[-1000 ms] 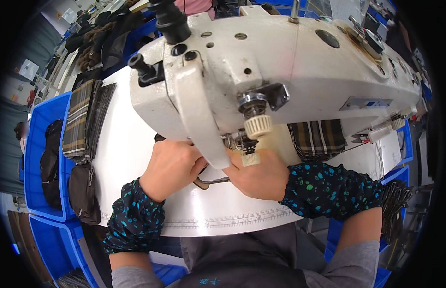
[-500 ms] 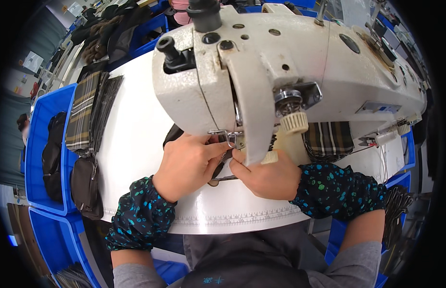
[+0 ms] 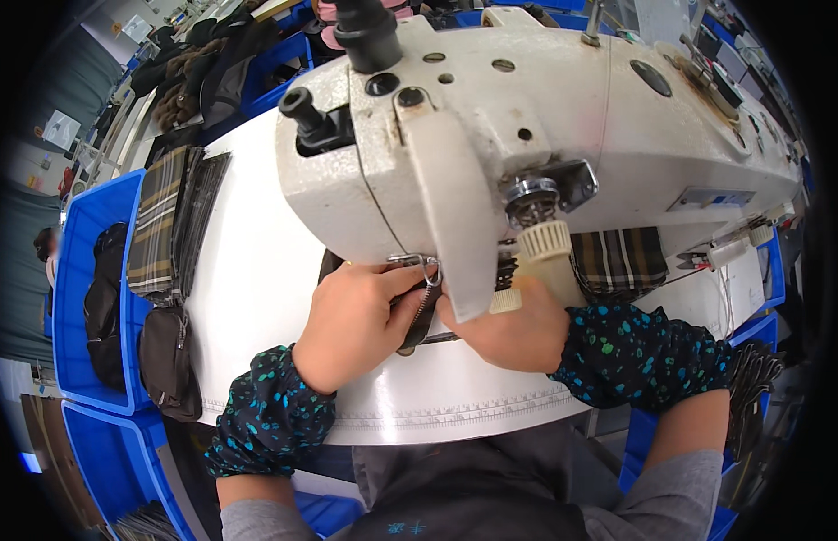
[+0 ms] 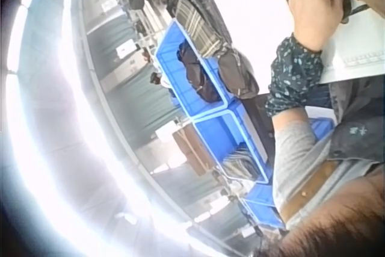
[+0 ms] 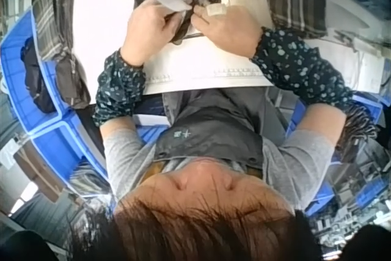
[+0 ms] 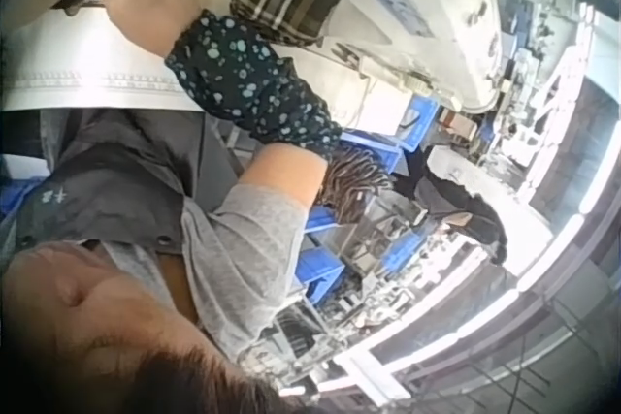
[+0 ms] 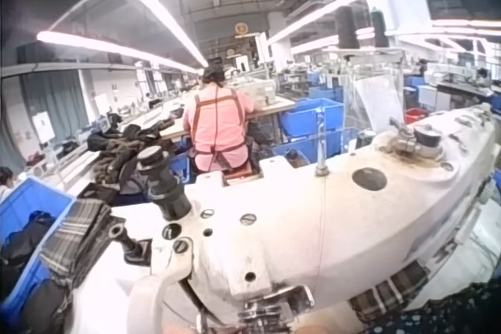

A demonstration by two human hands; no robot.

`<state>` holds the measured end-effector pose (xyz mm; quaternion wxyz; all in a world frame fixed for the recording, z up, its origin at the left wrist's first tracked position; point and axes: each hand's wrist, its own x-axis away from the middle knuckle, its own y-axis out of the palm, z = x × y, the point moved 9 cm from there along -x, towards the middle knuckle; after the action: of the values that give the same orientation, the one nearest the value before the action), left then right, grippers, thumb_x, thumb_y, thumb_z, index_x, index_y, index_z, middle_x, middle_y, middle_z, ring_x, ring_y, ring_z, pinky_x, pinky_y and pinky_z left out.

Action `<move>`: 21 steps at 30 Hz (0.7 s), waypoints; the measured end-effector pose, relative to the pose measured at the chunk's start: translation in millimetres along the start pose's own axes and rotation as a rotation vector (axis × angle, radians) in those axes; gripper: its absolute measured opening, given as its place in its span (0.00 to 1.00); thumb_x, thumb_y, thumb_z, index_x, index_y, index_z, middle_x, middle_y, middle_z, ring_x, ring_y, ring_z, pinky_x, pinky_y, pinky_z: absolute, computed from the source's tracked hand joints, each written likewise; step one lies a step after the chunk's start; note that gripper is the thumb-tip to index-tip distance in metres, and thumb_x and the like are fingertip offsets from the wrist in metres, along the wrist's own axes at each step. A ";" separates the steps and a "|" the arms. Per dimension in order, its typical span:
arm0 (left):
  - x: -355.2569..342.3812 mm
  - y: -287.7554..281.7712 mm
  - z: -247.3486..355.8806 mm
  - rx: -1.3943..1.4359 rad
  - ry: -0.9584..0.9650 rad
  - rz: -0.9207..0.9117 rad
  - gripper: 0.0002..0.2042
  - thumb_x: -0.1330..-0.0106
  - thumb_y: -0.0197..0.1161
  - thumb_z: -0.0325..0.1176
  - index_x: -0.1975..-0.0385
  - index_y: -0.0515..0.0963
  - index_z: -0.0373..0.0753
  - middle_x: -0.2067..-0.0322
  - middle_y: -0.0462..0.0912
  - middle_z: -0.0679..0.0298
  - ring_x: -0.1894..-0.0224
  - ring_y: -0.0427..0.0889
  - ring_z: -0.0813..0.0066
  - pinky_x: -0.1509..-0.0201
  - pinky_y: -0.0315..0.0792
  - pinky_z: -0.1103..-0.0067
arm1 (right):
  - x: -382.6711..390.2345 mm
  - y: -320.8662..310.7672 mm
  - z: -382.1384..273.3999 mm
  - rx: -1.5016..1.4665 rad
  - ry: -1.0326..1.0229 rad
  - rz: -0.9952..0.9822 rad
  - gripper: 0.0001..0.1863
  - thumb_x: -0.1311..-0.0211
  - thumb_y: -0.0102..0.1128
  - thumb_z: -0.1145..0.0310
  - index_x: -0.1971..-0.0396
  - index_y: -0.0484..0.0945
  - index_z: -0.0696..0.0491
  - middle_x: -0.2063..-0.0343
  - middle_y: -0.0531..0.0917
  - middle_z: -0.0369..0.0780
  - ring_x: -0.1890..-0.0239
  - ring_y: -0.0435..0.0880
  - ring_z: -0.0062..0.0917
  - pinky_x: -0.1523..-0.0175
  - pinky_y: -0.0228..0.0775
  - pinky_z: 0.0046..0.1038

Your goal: Sewing fabric pieces to construct a plaid pouch using an industrial sewing machine.

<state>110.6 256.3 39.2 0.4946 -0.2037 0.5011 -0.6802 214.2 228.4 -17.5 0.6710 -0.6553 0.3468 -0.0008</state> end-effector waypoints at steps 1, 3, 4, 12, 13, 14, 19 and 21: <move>-0.3 1.3 -4.1 0.064 -0.058 -0.039 0.09 0.41 0.66 0.26 0.61 0.84 0.38 0.69 0.84 0.52 0.68 0.83 0.51 0.63 0.78 0.67 | 1.7 -4.8 -1.8 -0.001 0.002 0.004 0.15 0.47 0.61 0.70 0.57 0.81 0.55 0.81 0.80 0.40 0.85 0.79 0.28 0.81 0.70 0.31; 2.8 1.6 -16.3 0.122 -0.121 -0.077 0.12 0.40 0.66 0.26 0.57 0.85 0.38 0.67 0.86 0.52 0.67 0.84 0.53 0.62 0.78 0.70 | -9.5 -33.0 -16.0 -0.062 -0.062 0.058 0.15 0.46 0.60 0.71 0.57 0.80 0.57 0.70 0.85 0.43 0.84 0.79 0.27 0.81 0.70 0.30; 5.5 3.0 -29.9 0.258 -0.198 -0.077 0.11 0.40 0.65 0.24 0.57 0.85 0.37 0.67 0.85 0.51 0.68 0.84 0.53 0.62 0.78 0.71 | -9.0 -33.7 -17.2 -0.063 -0.062 0.061 0.15 0.46 0.60 0.71 0.57 0.80 0.57 0.70 0.85 0.43 0.84 0.79 0.27 0.81 0.70 0.30; 8.9 -27.6 -24.9 -0.197 -0.025 0.177 0.11 0.49 0.66 0.21 0.64 0.85 0.38 0.59 0.82 0.60 0.60 0.82 0.60 0.56 0.76 0.69 | -8.9 -34.6 -18.7 -0.072 -0.057 0.002 0.12 0.47 0.59 0.72 0.63 0.79 0.60 0.76 0.81 0.37 0.83 0.80 0.26 0.81 0.69 0.29; 11.4 -24.3 1.6 -0.473 0.226 0.197 0.12 0.51 0.66 0.24 0.65 0.85 0.41 0.58 0.82 0.61 0.55 0.81 0.62 0.52 0.75 0.68 | -9.1 -35.4 -18.6 -0.074 -0.054 0.010 0.12 0.47 0.59 0.72 0.63 0.79 0.60 0.76 0.81 0.37 0.83 0.80 0.26 0.81 0.69 0.29; 14.6 -17.2 10.0 -0.480 0.271 0.148 0.13 0.53 0.64 0.30 0.66 0.85 0.44 0.57 0.82 0.64 0.49 0.79 0.64 0.44 0.72 0.67 | -8.9 -35.1 -18.5 -0.075 -0.053 0.010 0.10 0.47 0.59 0.72 0.65 0.78 0.59 0.79 0.79 0.36 0.83 0.80 0.26 0.81 0.69 0.29; 22.3 -3.0 41.7 -0.281 0.512 0.031 0.15 0.52 0.64 0.31 0.62 0.86 0.44 0.61 0.81 0.70 0.61 0.81 0.70 0.62 0.72 0.75 | -4.5 -30.9 -18.9 -0.089 -0.063 -0.001 0.07 0.48 0.60 0.70 0.70 0.77 0.57 0.78 0.79 0.37 0.83 0.81 0.26 0.81 0.70 0.29; 20.6 -2.8 42.2 -0.317 0.457 -0.003 0.14 0.53 0.66 0.30 0.64 0.86 0.42 0.61 0.81 0.69 0.62 0.81 0.70 0.61 0.72 0.74 | -0.7 -31.6 -28.7 -0.076 -0.170 0.010 0.08 0.48 0.60 0.69 0.69 0.77 0.57 0.74 0.81 0.40 0.83 0.81 0.26 0.82 0.70 0.28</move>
<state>133.1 218.0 54.7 0.3298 -0.1205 0.6995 -0.6224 214.6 199.1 13.5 0.6725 -0.6764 0.2918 0.0715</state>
